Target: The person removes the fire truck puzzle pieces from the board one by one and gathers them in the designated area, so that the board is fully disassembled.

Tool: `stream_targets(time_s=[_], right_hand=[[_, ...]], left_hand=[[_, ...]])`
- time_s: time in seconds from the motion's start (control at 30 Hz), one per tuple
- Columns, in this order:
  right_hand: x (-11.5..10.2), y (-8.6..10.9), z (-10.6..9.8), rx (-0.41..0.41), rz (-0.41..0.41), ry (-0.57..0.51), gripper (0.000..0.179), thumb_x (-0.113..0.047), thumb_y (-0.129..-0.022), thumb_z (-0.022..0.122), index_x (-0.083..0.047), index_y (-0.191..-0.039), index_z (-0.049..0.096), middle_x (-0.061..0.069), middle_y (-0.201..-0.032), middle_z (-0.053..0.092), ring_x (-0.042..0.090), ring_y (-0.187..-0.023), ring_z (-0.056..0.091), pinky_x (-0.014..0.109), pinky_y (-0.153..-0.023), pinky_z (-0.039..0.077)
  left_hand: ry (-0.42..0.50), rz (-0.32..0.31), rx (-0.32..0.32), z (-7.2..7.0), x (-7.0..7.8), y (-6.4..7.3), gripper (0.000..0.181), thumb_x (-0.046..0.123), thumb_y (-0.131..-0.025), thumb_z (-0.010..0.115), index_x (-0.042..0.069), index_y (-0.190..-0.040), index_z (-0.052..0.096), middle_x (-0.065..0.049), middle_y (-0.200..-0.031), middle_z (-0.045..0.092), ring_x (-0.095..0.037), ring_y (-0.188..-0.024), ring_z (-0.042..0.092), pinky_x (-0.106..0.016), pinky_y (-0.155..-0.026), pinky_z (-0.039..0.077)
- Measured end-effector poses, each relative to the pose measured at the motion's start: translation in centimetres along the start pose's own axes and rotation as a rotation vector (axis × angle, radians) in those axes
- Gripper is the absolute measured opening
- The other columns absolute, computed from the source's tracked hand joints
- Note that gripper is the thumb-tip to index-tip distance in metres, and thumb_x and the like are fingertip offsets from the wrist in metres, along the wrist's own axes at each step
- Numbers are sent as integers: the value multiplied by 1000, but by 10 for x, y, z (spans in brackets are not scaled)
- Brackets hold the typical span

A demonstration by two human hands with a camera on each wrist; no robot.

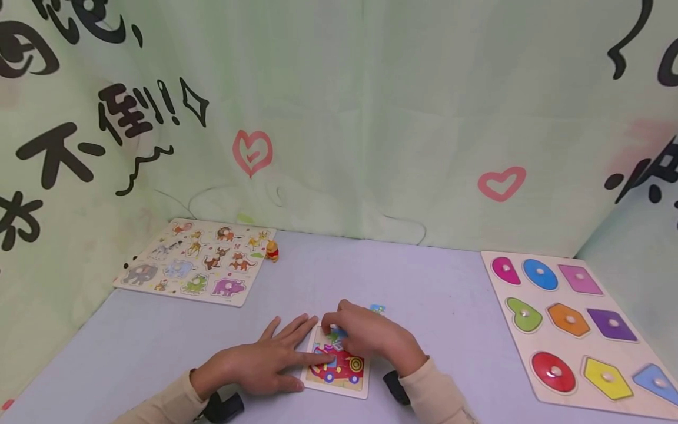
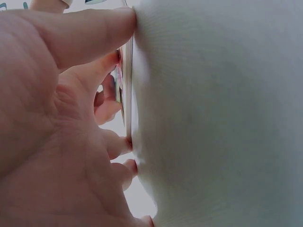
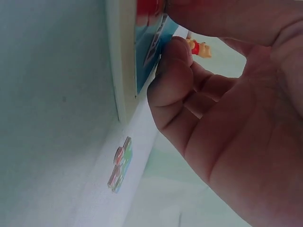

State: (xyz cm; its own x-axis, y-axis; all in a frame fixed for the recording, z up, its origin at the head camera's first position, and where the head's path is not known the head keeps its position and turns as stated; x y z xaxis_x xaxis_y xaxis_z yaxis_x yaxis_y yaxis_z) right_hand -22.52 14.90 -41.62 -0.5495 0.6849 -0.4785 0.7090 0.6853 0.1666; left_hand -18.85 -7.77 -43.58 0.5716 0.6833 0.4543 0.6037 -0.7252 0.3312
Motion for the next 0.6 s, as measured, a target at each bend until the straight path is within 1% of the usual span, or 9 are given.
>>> stream_targets(time_s=[0.13, 0.23, 0.33, 0.43, 0.53, 0.6], right_hand=[[-1, -1, 0, 2, 3, 5, 27, 2, -88, 72, -20, -104, 66, -4, -95, 53, 14, -83, 52, 29, -73, 48], [-2, -1, 1, -3, 20, 1, 27, 2, -88, 71, -19, -104, 64, -4, -93, 52, 14, -81, 51, 29, -70, 46], [-2, -1, 2, -2, 43, -10, 28, 2, -89, 71, -18, -107, 64, -3, -92, 52, 14, -78, 50, 29, -68, 46], [-3, -1, 2, 7, 58, -17, 26, 0, -89, 72, -14, -109, 64, -3, -92, 53, 13, -79, 51, 30, -71, 48], [-3, 0, 2, 15, 51, -14, 22, -1, -89, 73, -12, -106, 64, -3, -94, 54, 12, -80, 50, 31, -75, 49], [-3, 0, 2, 15, 47, -16, 21, -1, -90, 73, -12, -105, 64, -3, -94, 54, 12, -81, 50, 31, -74, 49]], left_hand=[[2, -3, -2, 0, 0, 0, 60, 41, -99, 65, 52, -152, 41, -3, -172, 5, -26, -157, -3, -70, -117, -1], [-2, -8, -3, 0, 0, -1, 60, 42, -98, 66, 52, -152, 41, -2, -172, 5, -26, -157, -2, -70, -117, 0], [-5, -13, -4, 1, 0, -2, 60, 42, -98, 66, 52, -152, 42, -2, -172, 6, -26, -157, -2, -70, -117, 1], [-7, -13, -3, 1, 0, -1, 60, 42, -98, 66, 52, -152, 42, -2, -172, 6, -27, -157, -2, -70, -117, 1], [-6, -12, -2, 1, 0, -1, 60, 42, -98, 66, 52, -152, 42, -2, -172, 5, -27, -157, -2, -70, -117, 0], [-6, -10, -2, 1, 0, -1, 60, 42, -98, 66, 51, -152, 42, -2, -172, 6, -27, -157, -1, -70, -117, 0]])
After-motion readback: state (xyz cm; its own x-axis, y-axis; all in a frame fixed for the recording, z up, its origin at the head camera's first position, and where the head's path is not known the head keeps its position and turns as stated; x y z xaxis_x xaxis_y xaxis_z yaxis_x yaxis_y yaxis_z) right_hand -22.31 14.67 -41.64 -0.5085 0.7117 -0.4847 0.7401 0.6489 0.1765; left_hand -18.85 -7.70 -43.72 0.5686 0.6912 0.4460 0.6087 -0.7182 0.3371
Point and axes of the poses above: each hand's wrist, its own y-axis away from the middle knuckle, its own z-axis out of the palm, x = y × z, the point moved 1 cm from there along -y, towards the middle knuckle
